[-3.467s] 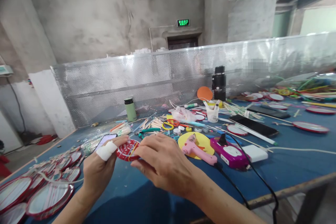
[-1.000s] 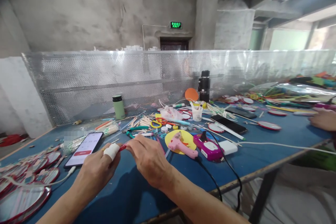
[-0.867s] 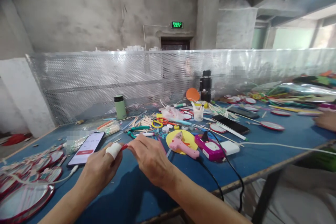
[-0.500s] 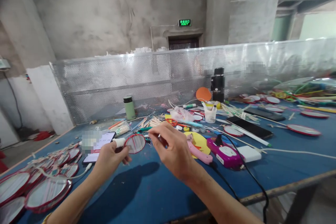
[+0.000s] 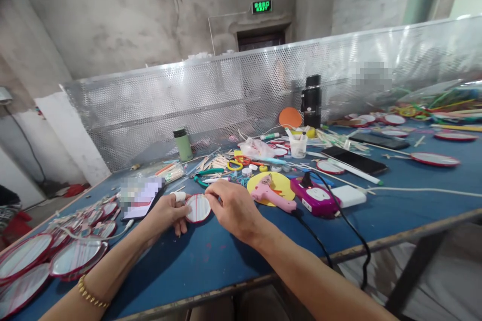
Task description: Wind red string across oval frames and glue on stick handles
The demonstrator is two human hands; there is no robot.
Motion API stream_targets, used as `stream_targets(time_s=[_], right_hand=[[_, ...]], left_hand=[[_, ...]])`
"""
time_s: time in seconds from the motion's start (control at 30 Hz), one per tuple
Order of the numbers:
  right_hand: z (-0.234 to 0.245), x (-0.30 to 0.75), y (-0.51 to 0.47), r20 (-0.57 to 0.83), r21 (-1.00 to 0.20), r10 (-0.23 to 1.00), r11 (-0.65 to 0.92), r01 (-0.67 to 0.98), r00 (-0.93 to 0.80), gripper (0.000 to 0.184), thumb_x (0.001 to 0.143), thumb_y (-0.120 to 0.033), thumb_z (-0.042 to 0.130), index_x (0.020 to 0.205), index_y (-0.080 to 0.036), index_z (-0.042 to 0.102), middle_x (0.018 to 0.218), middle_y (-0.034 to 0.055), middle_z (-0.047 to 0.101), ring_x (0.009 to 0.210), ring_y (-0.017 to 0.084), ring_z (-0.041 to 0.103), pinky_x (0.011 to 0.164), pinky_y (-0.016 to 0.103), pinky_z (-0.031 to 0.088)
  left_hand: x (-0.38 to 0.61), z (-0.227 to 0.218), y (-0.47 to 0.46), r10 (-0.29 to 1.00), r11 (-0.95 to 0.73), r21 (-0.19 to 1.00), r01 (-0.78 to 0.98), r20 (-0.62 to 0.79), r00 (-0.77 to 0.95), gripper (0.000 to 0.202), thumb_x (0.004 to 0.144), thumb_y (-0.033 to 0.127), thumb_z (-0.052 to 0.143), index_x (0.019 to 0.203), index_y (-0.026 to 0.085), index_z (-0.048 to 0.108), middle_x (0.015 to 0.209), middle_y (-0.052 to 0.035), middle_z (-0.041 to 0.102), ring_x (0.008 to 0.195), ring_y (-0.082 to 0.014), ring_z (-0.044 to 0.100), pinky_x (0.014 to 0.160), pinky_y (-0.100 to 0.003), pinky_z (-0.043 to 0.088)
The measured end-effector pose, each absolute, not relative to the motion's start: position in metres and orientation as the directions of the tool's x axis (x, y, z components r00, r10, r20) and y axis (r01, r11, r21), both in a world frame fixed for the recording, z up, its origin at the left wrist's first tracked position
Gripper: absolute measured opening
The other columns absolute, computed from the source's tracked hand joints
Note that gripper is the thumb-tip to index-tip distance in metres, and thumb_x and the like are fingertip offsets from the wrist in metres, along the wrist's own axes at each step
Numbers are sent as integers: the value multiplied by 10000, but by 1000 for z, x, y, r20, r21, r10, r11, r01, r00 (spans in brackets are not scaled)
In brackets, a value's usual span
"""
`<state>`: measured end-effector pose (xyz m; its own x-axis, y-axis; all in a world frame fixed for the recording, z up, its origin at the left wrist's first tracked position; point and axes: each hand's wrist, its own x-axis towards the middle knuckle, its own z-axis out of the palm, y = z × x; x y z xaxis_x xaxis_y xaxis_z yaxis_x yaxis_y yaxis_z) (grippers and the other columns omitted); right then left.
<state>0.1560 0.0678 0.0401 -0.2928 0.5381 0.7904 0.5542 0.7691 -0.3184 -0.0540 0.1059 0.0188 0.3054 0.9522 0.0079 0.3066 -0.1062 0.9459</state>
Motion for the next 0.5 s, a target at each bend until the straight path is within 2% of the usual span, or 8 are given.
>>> stream_targets(time_s=[0.07,0.13,0.3,0.4,0.5], right_hand=[[38,156,69,773,-319,556,756,572,-304,133,912,-138,561,808,-172,638,773,16,677,682,130,598,628,238,432],[37,155,70,761,-306,564,747,590,-320,125,901,-122,573,806,-171,637,776,18,679,700,136,607,647,243,436],[34,153,72,739,-266,571,735,624,-357,126,902,-111,572,808,-169,634,793,21,674,739,143,621,688,249,447],[32,153,72,722,-247,579,728,640,-380,120,906,-111,570,824,-169,635,802,22,670,751,145,628,702,251,448],[32,154,73,712,-241,587,720,650,-386,116,906,-109,566,839,-169,640,812,26,676,765,149,637,718,254,453]], left_hand=[[-54,19,106,955,-117,943,312,20,296,312,718,302,663,940,139,517,443,63,567,355,-151,598,313,-186,450],[-53,20,104,955,-121,938,324,22,295,300,723,314,665,920,143,516,442,58,570,351,-149,592,312,-187,444],[-53,22,99,954,-178,889,423,50,295,132,769,267,578,824,152,543,411,51,557,280,-102,500,282,-151,347],[-53,23,98,961,-216,817,534,82,263,76,768,188,516,827,160,555,451,56,572,274,-85,477,290,-142,295],[-54,25,97,963,-259,704,661,135,234,120,769,141,470,842,170,561,436,75,539,271,-73,423,330,-154,270]])
